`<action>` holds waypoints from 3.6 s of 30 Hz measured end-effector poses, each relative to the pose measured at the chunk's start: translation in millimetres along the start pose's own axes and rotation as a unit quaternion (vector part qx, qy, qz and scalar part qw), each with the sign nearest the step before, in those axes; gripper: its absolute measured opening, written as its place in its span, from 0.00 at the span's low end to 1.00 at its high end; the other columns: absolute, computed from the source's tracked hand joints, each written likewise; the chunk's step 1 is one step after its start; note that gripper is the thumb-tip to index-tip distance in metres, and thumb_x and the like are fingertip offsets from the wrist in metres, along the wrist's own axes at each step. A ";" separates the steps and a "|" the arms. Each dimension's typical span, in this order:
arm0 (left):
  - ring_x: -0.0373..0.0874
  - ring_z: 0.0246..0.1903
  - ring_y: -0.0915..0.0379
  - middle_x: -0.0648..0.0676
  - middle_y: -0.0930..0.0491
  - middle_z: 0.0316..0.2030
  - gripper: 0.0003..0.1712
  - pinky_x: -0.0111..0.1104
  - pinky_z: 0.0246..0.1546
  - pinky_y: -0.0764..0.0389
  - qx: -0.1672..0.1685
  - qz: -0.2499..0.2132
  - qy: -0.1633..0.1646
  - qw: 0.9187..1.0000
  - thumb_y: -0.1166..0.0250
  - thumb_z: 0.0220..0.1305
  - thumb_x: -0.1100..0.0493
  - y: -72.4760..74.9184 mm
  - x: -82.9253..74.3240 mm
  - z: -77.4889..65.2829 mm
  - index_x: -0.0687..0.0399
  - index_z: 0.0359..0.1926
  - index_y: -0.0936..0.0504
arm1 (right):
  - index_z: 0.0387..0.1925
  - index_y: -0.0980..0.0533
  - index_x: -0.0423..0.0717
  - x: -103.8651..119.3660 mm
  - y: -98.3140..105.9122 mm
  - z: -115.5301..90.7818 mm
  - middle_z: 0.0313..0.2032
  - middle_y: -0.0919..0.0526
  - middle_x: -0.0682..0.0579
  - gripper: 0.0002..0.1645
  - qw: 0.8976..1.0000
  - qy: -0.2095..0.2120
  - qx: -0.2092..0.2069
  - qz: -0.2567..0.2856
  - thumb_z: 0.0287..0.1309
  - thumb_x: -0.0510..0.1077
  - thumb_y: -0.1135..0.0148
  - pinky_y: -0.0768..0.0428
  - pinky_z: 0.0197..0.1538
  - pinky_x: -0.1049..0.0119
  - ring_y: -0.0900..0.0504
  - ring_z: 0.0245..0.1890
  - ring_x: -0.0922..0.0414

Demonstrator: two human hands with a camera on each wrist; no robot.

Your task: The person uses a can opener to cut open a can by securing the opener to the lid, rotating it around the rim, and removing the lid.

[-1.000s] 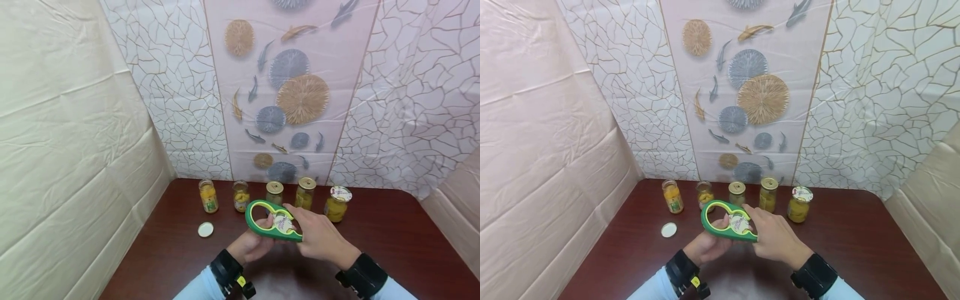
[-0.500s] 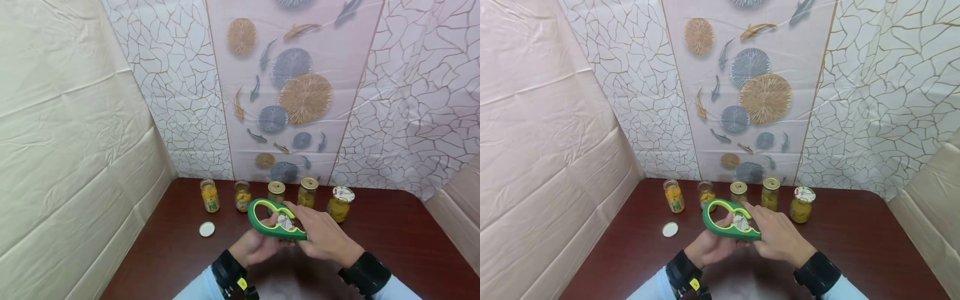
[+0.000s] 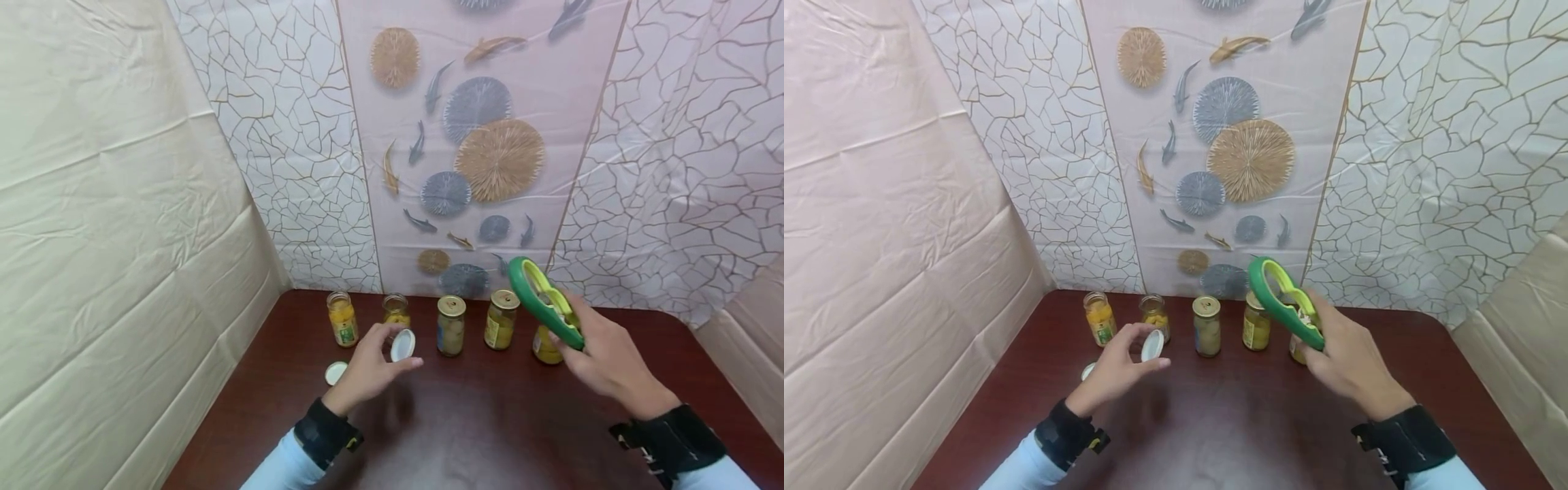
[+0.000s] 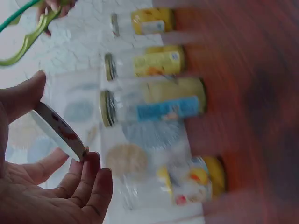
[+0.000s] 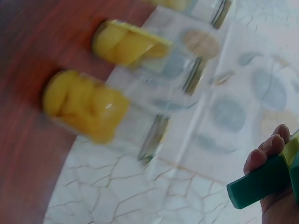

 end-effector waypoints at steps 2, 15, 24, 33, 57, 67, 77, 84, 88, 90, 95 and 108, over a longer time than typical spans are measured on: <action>0.44 0.39 0.28 0.49 0.24 0.46 0.37 0.36 0.38 0.23 -0.001 0.025 0.002 1.000 0.22 0.56 0.44 5.1 6.7 -3.6 0.49 0.64 0.23 | 0.76 0.43 0.42 -7.3 2.6 -4.3 0.47 0.18 0.35 0.46 1.000 -0.018 0.006 -0.004 0.61 0.44 0.31 0.24 0.32 0.45 0.20 0.37 0.44; 0.45 0.38 0.30 0.53 0.23 0.45 0.38 0.39 0.38 0.25 0.000 0.071 0.016 0.997 0.20 0.54 0.43 1.5 37.0 -5.8 0.56 0.61 0.20 | 0.71 0.38 0.43 -13.2 -2.1 -9.0 0.41 0.18 0.40 0.44 1.000 -0.010 0.016 -0.024 0.56 0.44 0.28 0.26 0.30 0.50 0.22 0.33 0.49; 0.53 0.48 0.27 0.57 0.23 0.48 0.34 0.51 0.50 0.22 0.028 0.140 0.053 0.988 0.18 0.52 0.52 -10.9 59.4 12.4 0.55 0.59 0.19 | 0.72 0.37 0.45 -8.3 0.5 -5.4 0.44 0.17 0.40 0.46 1.000 0.008 0.009 -0.021 0.53 0.42 0.28 0.24 0.31 0.47 0.20 0.35 0.47; 0.49 0.39 0.28 0.56 0.23 0.40 0.37 0.45 0.45 0.22 0.080 0.208 0.098 0.970 0.13 0.41 0.46 -23.6 80.0 30.5 0.59 0.49 0.16 | 0.72 0.38 0.44 -6.3 1.7 -6.6 0.44 0.17 0.39 0.46 1.000 -0.001 0.011 -0.023 0.55 0.44 0.28 0.24 0.31 0.48 0.21 0.36 0.47; 0.56 0.49 0.31 0.60 0.29 0.53 0.39 0.49 0.53 0.24 0.167 0.235 0.125 0.949 0.17 0.49 0.48 -26.5 89.0 30.7 0.54 0.60 0.22 | 0.68 0.35 0.47 4.9 -21.7 -5.7 0.42 0.18 0.45 0.42 0.998 -0.019 0.049 -0.019 0.57 0.51 0.26 0.27 0.30 0.55 0.23 0.33 0.51; 0.57 0.50 0.32 0.60 0.30 0.52 0.36 0.49 0.52 0.23 0.161 0.229 0.145 0.949 0.16 0.49 0.50 -25.0 95.1 34.4 0.52 0.58 0.21 | 0.70 0.36 0.44 4.0 -25.1 -7.8 0.44 0.17 0.42 0.44 0.998 -0.026 0.061 -0.023 0.58 0.51 0.27 0.28 0.31 0.55 0.23 0.34 0.50; 0.58 0.50 0.32 0.62 0.29 0.51 0.37 0.49 0.52 0.23 0.144 0.215 0.132 0.957 0.15 0.47 0.51 -24.3 105.9 37.8 0.53 0.57 0.21 | 0.70 0.36 0.45 4.0 -25.9 -6.5 0.42 0.17 0.45 0.43 0.997 -0.025 0.065 -0.019 0.59 0.52 0.28 0.28 0.31 0.56 0.23 0.33 0.51; 0.57 0.52 0.31 0.62 0.28 0.53 0.42 0.49 0.54 0.23 0.136 0.203 0.138 0.960 0.15 0.46 0.48 -21.7 103.2 32.8 0.55 0.61 0.21 | 0.70 0.36 0.44 4.6 -25.6 -6.7 0.44 0.17 0.43 0.44 0.998 -0.017 0.058 -0.019 0.57 0.50 0.26 0.28 0.31 0.56 0.23 0.34 0.52; 0.57 0.53 0.30 0.62 0.26 0.53 0.46 0.50 0.56 0.23 0.104 0.199 0.147 0.963 0.16 0.47 0.46 -19.1 95.6 23.0 0.59 0.63 0.23 | 0.70 0.36 0.44 5.4 -25.9 -6.0 0.44 0.17 0.43 0.44 0.998 -0.019 0.063 -0.015 0.57 0.49 0.26 0.27 0.32 0.55 0.23 0.35 0.51; 0.58 0.53 0.29 0.63 0.25 0.53 0.47 0.51 0.56 0.23 0.084 0.202 0.145 0.965 0.16 0.47 0.45 -18.3 88.9 16.6 0.60 0.64 0.24 | 0.70 0.36 0.44 5.7 -25.9 -5.9 0.45 0.17 0.43 0.44 0.997 -0.020 0.066 -0.015 0.57 0.49 0.26 0.27 0.32 0.55 0.23 0.35 0.51; 0.59 0.55 0.29 0.63 0.25 0.55 0.46 0.53 0.55 0.22 0.062 0.198 0.117 0.971 0.19 0.51 0.42 -16.2 63.6 2.6 0.60 0.66 0.25 | 0.69 0.35 0.44 4.9 -25.7 -7.2 0.43 0.17 0.43 0.44 0.998 -0.019 0.063 -0.019 0.57 0.50 0.26 0.27 0.32 0.55 0.23 0.34 0.51; 0.54 0.59 0.29 0.60 0.25 0.60 0.45 0.50 0.57 0.22 0.077 0.186 0.058 0.978 0.25 0.57 0.37 -8.3 20.8 -17.5 0.56 0.68 0.27 | 0.70 0.36 0.48 2.4 -24.1 6.3 0.43 0.20 0.48 0.42 0.997 0.003 0.072 -0.024 0.58 0.51 0.28 0.29 0.30 0.57 0.25 0.33 0.53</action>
Point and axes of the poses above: each hand's wrist, its own z-axis towards the middle knuckle, its own y-axis out of the back of the hand, x = y × z, the point moved 3 cm from there along z, towards the middle knuckle
